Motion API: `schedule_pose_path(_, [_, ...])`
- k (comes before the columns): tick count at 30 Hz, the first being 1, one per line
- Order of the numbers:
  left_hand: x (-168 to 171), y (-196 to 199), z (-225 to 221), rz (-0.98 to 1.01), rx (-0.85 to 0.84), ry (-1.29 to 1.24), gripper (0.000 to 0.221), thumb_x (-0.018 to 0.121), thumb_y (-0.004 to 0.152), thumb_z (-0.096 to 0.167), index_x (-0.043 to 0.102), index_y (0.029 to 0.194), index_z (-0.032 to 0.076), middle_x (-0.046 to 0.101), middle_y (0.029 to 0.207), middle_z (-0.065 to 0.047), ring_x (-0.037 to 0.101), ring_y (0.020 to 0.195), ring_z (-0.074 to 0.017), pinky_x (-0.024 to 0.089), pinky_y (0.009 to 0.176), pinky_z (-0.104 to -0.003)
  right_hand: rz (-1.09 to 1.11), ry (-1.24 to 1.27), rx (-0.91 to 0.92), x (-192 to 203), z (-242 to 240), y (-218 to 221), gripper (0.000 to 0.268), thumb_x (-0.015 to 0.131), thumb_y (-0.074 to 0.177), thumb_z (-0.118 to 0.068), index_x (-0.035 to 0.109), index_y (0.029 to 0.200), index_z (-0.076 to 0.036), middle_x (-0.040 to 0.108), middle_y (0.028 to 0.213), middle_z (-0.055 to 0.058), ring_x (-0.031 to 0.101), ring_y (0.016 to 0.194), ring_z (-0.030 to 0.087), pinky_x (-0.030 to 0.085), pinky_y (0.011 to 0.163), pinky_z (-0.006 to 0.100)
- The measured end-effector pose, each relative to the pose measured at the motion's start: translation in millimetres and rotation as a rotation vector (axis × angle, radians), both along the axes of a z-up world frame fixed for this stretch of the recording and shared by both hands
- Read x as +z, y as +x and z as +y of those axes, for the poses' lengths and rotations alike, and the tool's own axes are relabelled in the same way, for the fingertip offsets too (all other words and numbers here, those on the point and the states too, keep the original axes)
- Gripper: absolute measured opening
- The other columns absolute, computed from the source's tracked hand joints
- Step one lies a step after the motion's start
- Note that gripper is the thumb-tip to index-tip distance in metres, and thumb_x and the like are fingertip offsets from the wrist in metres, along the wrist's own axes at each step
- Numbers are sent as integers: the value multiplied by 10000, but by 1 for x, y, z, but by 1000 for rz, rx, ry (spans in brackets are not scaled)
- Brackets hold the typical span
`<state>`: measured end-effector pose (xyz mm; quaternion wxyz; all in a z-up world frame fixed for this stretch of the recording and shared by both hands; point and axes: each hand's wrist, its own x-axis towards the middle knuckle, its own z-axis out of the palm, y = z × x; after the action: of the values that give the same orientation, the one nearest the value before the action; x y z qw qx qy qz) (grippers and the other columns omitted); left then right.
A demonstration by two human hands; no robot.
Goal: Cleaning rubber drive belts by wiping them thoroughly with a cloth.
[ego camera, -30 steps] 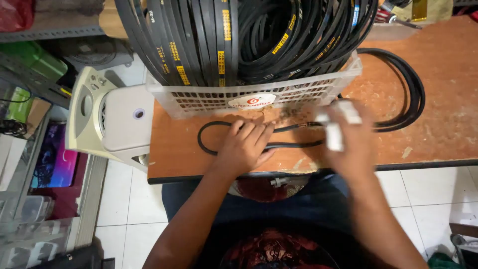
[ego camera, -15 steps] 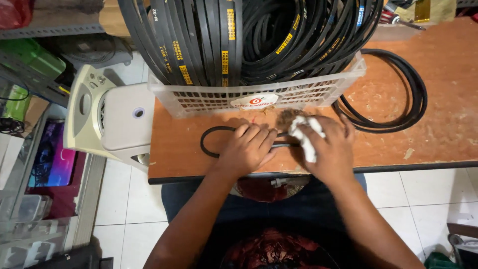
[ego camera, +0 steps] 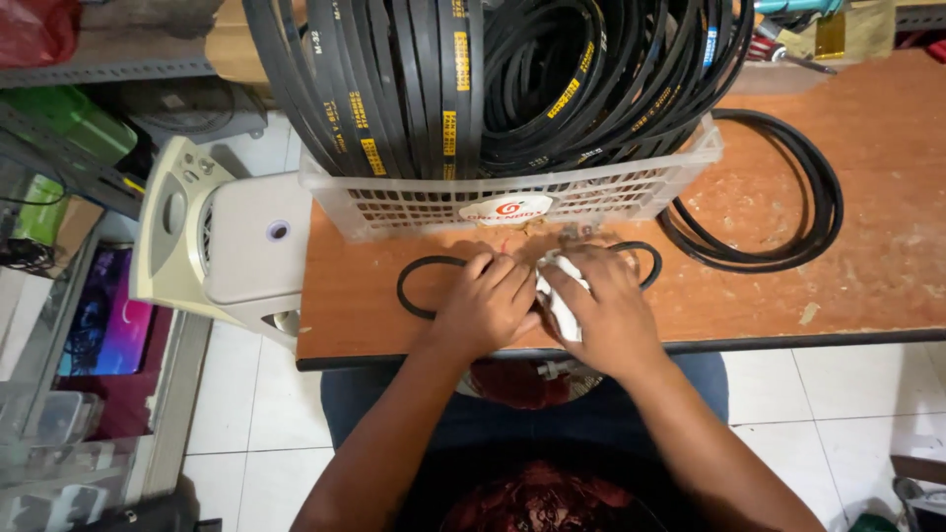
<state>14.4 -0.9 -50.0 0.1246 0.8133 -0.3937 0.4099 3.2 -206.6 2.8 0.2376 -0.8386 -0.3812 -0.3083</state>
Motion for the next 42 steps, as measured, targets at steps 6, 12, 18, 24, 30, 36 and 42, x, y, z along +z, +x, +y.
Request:
schedule_pose_path(6, [24, -8, -2, 6, 10, -69, 379, 607, 1015, 361, 676, 1093, -4, 605, 888, -142, 631, 841, -306, 501, 795, -425, -136, -106, -161, -18, -40, 19, 371, 716, 848, -351, 719, 1207, -260, 665, 1140, 66, 607, 1113, 322, 344, 1049, 613])
schedule_pose_path(12, [28, -10, -4, 30, 18, -72, 443, 617, 1006, 413, 671, 1118, -12, 623, 911, -158, 650, 872, -311, 494, 790, -422, -24, -11, -249, -28, -90, 24, 271, 733, 844, -219, 737, 1110, -165, 689, 1130, 91, 647, 1045, 353, 408, 1008, 557])
schedule_pose_path(18, [36, -13, -2, 66, 46, -95, 472, 685, 957, 414, 657, 1164, -9, 625, 931, -144, 626, 862, -292, 466, 819, -417, -143, 136, -472, -25, -122, 3, 178, 783, 950, -78, 713, 1074, 28, 663, 1081, 251, 664, 976, 458, 510, 869, 545])
schedule_pose_path(24, [55, -19, 3, 86, 141, 67, 532, 785, 933, 496, 698, 1168, 27, 719, 1024, -99, 655, 916, -247, 479, 811, -370, 234, 742, -507, 8, -114, -16, 109, 534, 1081, -31, 552, 1185, -2, 605, 1216, 160, 594, 1145, 272, 472, 1034, 386])
schedule_pose_path(30, [65, -25, 2, 19, 200, 30, 508, 759, 939, 534, 729, 1123, 62, 705, 951, -47, 626, 882, -216, 483, 800, -351, 353, 614, -399, 7, -107, -20, 302, 502, 834, 103, 672, 1019, -63, 667, 1061, 95, 623, 1020, 233, 487, 958, 342])
schedule_pose_path(36, [67, -28, 2, 33, 183, -24, 553, 771, 921, 544, 744, 1137, 36, 725, 978, -57, 634, 892, -227, 460, 806, -372, 562, 383, -248, 0, -83, -26, 601, 674, 934, -243, 508, 1456, 5, 590, 1434, 218, 565, 1338, 329, 442, 1126, 429])
schedule_pose_path(42, [74, -30, -1, 36, 229, 12, 726, 717, 895, 690, 681, 1302, 89, 704, 1185, -102, 674, 1108, -262, 453, 856, -422, 553, 647, -390, -16, -114, -27, 89, 671, 1076, -133, 705, 1063, -51, 660, 906, 18, 583, 786, 100, 452, 706, 249])
